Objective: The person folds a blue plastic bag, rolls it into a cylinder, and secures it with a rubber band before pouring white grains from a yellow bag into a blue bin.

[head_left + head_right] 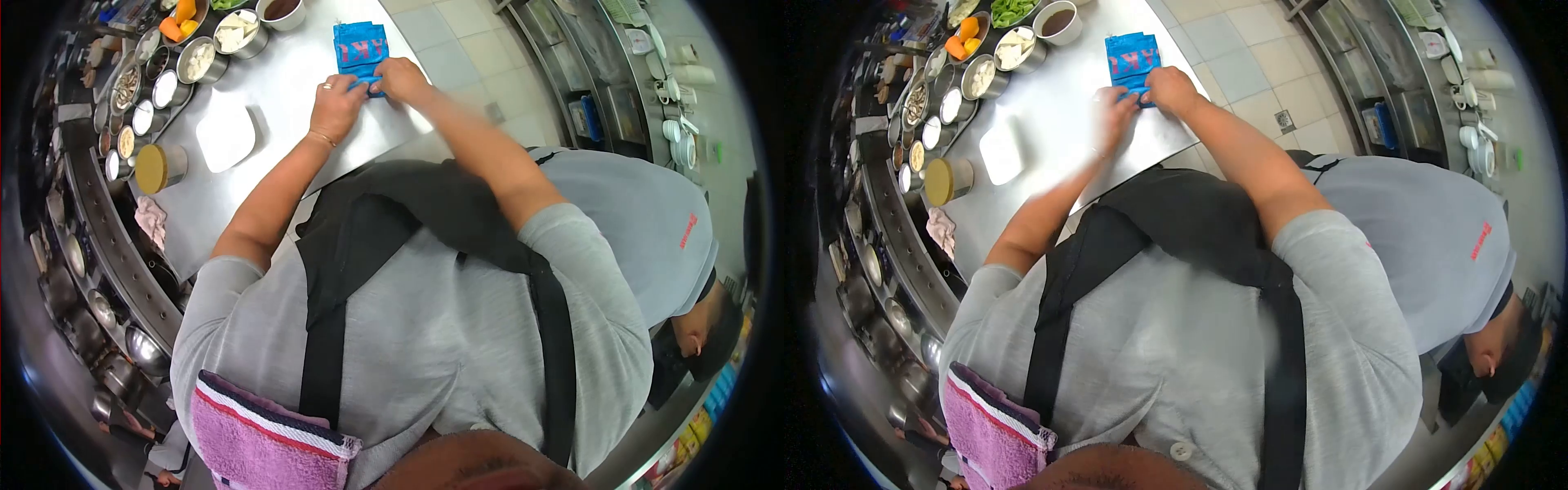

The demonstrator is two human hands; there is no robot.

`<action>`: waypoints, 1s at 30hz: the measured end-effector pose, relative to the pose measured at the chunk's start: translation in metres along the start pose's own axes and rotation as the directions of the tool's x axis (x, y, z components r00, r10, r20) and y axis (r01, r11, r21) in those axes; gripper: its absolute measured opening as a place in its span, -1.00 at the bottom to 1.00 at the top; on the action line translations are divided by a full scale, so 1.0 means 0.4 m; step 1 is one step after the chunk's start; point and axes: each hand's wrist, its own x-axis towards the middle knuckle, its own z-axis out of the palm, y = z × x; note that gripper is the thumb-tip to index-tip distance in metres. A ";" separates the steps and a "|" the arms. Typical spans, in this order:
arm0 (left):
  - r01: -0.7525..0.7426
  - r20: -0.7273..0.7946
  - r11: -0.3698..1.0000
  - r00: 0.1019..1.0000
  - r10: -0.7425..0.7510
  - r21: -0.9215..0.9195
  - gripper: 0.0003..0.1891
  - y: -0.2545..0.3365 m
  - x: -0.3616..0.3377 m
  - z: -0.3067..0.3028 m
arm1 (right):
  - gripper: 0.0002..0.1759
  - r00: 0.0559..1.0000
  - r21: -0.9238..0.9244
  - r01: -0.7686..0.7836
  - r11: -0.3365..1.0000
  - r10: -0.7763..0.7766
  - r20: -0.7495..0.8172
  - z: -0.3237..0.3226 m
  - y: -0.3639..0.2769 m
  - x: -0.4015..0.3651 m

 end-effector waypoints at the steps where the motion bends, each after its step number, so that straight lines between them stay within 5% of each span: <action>1: -0.015 0.102 0.999 0.995 0.010 0.050 -0.57 0.031 0.007 -0.029 | -0.59 0.999 -0.055 0.019 0.998 -0.017 0.036 -0.002 0.007 0.022; 7: -0.247 0.180 0.949 0.960 0.213 0.197 -0.65 -0.011 0.023 -0.013 | -0.50 0.965 -0.226 0.039 0.973 0.022 0.261 -0.010 -0.011 0.056; 9: -0.202 0.202 0.959 0.966 0.162 0.197 -0.69 -0.001 0.028 -0.011 | -0.52 0.987 -0.033 -0.048 0.998 0.042 -0.156 -0.002 -0.038 -0.040; 10: -0.161 0.238 0.968 0.965 0.113 0.193 -0.73 -0.002 0.040 -0.012 | -0.52 0.987 -0.044 -0.033 0.999 0.025 -0.159 0.001 -0.026 -0.045; 12: -0.162 0.198 0.969 0.972 0.124 0.187 -0.78 -0.010 0.046 -0.021 | -0.60 0.818 -0.251 0.387 0.887 -0.456 -0.351 0.024 -0.003 -0.071; 16: -0.098 0.204 0.990 0.976 0.076 0.098 -0.77 -0.028 0.065 -0.016 | -0.66 0.722 -0.309 0.475 0.824 -0.566 -0.398 0.039 0.007 -0.068; 18: -0.061 0.183 0.995 0.982 0.045 0.083 -0.79 -0.049 0.089 -0.003 | -0.60 0.844 -0.281 0.421 0.863 -0.486 -0.228 0.032 0.007 -0.044; 21: 0.145 0.425 0.986 0.900 -0.095 -0.086 -0.83 -0.079 0.106 -0.011 | -0.56 0.905 -0.215 0.374 0.902 -0.406 -0.130 0.002 0.008 0.003; 23: 0.333 0.286 0.915 0.921 -0.264 -0.228 -0.83 -0.095 0.123 -0.005 | -0.56 0.936 -0.170 0.337 0.926 -0.349 -0.050 -0.026 0.001 0.052; 24: 0.322 0.277 0.919 0.926 -0.257 -0.226 -0.83 -0.093 0.122 -0.006 | -0.56 0.959 -0.124 0.283 0.951 -0.281 0.033 -0.041 -0.001 0.079; 26: 0.173 -0.027 0.980 0.984 -0.176 -0.103 -0.76 -0.065 0.102 -0.005 | -0.56 0.964 -0.119 0.266 0.957 -0.261 0.053 -0.059 0.000 0.125; 30: 0.249 0.022 0.965 0.968 -0.251 0.078 -0.84 -0.052 0.165 0.010 | -0.57 0.966 -0.084 0.188 0.979 -0.169 0.194 -0.064 0.007 0.159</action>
